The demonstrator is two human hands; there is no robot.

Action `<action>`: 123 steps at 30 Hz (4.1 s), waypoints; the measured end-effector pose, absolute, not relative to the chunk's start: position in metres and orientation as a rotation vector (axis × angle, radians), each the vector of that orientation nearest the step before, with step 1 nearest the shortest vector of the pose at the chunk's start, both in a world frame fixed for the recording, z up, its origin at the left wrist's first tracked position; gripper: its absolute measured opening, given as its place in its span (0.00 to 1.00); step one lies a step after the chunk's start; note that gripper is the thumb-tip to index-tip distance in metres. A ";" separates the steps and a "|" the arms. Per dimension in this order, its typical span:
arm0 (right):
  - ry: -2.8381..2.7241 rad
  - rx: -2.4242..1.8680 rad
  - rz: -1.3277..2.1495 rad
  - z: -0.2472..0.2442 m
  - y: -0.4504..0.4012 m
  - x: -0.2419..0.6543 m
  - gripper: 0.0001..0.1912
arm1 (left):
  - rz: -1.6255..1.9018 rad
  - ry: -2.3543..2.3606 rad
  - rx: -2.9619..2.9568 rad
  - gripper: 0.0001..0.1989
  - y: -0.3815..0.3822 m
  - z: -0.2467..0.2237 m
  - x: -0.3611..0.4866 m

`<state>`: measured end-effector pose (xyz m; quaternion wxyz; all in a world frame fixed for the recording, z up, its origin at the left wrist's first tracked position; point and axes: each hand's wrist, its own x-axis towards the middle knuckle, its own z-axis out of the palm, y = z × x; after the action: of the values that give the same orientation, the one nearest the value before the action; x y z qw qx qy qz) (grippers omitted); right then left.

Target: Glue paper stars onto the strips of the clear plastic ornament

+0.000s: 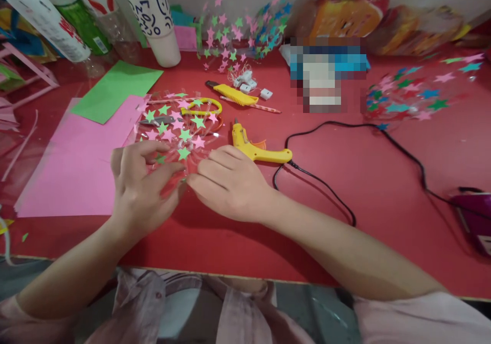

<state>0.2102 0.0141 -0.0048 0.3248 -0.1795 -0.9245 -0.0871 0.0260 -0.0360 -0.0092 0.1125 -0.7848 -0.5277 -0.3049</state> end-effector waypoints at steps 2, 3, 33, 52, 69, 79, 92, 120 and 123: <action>-2.410 -0.478 -0.209 -0.005 0.014 0.210 0.06 | -0.911 -1.554 -2.317 0.07 -0.036 -0.009 0.026; -2.406 -0.479 -0.197 -0.005 0.015 0.209 0.06 | -0.919 -1.551 -2.326 0.07 -0.036 -0.008 0.026; -2.358 -0.516 -0.194 -0.011 0.016 0.206 0.04 | -0.975 -1.509 -2.418 0.09 -0.037 -0.006 0.026; -2.350 -0.559 -0.206 -0.011 0.015 0.204 0.03 | -1.057 -1.584 -2.400 0.08 -0.034 -0.002 0.028; -2.334 -0.560 -0.169 -0.012 0.017 0.205 0.04 | -1.030 -1.636 -2.393 0.05 -0.035 -0.003 0.029; -2.347 -0.585 -0.189 -0.012 0.017 0.204 0.06 | -1.081 -1.662 -2.355 0.04 -0.033 -0.002 0.029; -2.349 -0.590 -0.199 -0.012 0.016 0.204 0.05 | -1.161 -1.652 -2.330 0.04 -0.028 -0.006 0.031; -2.351 -0.556 -0.249 -0.012 0.017 0.203 0.03 | -1.133 -1.706 -2.325 0.03 -0.025 -0.011 0.031; -2.357 -0.555 -0.244 -0.012 0.017 0.203 0.03 | -1.141 -1.721 -2.317 0.03 -0.026 -0.009 0.030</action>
<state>0.2033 0.0174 -0.0122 0.3465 -0.2140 -0.9085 -0.0940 0.0297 -0.0263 -0.0093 0.0190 -0.7465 -0.5544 -0.3676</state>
